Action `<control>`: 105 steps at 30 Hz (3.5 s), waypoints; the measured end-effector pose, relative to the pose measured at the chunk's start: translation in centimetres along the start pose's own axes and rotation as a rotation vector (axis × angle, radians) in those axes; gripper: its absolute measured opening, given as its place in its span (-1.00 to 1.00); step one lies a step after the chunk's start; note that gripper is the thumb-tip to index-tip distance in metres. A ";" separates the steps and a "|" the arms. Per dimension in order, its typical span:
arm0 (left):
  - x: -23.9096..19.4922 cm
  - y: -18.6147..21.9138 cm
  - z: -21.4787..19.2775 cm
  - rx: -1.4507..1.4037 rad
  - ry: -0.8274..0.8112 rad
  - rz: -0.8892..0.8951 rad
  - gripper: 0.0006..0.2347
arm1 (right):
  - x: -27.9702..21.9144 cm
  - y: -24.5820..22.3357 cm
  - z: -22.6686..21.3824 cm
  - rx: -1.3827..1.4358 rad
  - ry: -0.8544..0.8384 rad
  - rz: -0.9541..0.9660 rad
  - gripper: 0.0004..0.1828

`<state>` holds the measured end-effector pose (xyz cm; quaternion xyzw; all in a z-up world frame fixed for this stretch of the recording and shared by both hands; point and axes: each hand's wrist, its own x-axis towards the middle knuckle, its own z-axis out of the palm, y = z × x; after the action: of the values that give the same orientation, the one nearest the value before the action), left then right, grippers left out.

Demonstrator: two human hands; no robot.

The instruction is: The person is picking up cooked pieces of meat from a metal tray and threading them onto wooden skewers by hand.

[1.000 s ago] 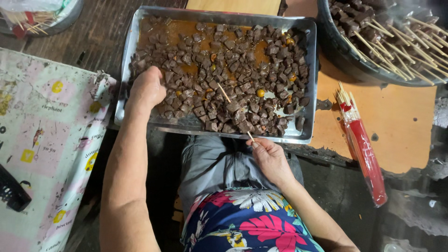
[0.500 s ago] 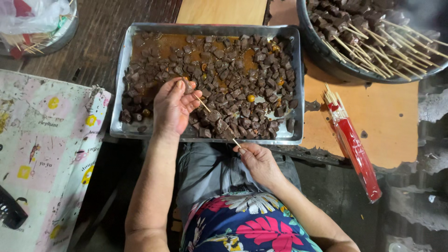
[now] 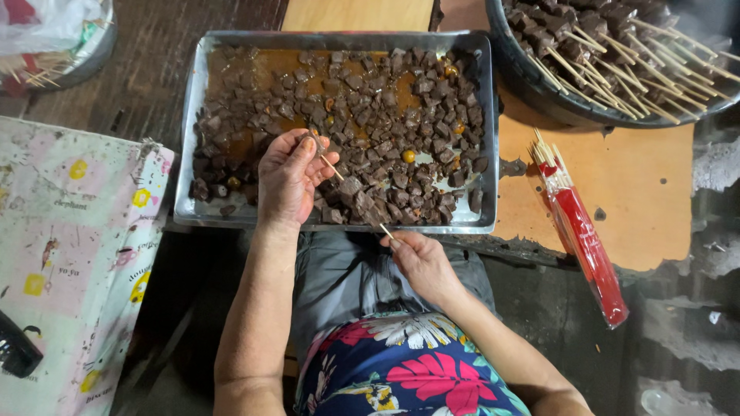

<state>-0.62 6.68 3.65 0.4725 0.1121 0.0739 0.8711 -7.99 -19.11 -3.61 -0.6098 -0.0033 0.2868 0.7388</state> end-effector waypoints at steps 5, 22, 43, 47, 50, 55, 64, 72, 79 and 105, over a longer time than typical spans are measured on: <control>-0.4 -1.4 -0.1 0.016 0.036 -0.011 -0.90 | 0.7 0.6 0.7 0.113 -0.039 -0.001 -0.77; -1.4 -6.0 4.7 -0.126 0.234 0.007 -0.81 | 1.1 -0.2 2.1 0.119 -0.022 0.063 -0.77; 1.6 4.3 -13.4 1.775 0.052 0.299 -0.71 | 1.0 -1.2 0.0 0.140 0.042 0.054 -0.77; 4.7 4.1 -14.2 1.945 0.004 -0.019 -0.75 | 0.8 -0.5 0.2 0.149 0.026 0.051 -0.79; 6.8 3.9 -14.1 1.981 -0.007 -0.184 -0.81 | 1.0 -0.1 0.3 0.111 0.019 0.035 -0.79; 6.7 4.4 -14.4 2.013 -0.032 -0.048 -0.74 | 0.9 0.5 0.2 0.057 0.022 -0.009 -0.80; 5.9 3.6 -14.8 2.024 -0.051 0.094 -0.78 | 0.5 1.0 -0.3 0.050 0.026 -0.046 -0.79; 4.5 5.0 -11.8 1.350 0.182 -0.058 -0.76 | -0.1 0.2 -0.1 0.071 0.004 -0.054 -0.80; 1.8 1.6 -6.2 0.133 0.001 -0.033 -0.80 | -0.2 -0.4 1.1 -0.099 -0.046 -0.054 -0.79; -0.6 0.5 -3.3 0.158 -0.102 -0.079 -0.88 | 0.3 0.6 0.8 -0.146 -0.020 -0.035 -0.78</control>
<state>-2.08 9.44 2.43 0.5380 0.0914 0.0061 0.8379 -8.27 -18.17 -4.07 -0.6591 -0.0425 0.2790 0.6971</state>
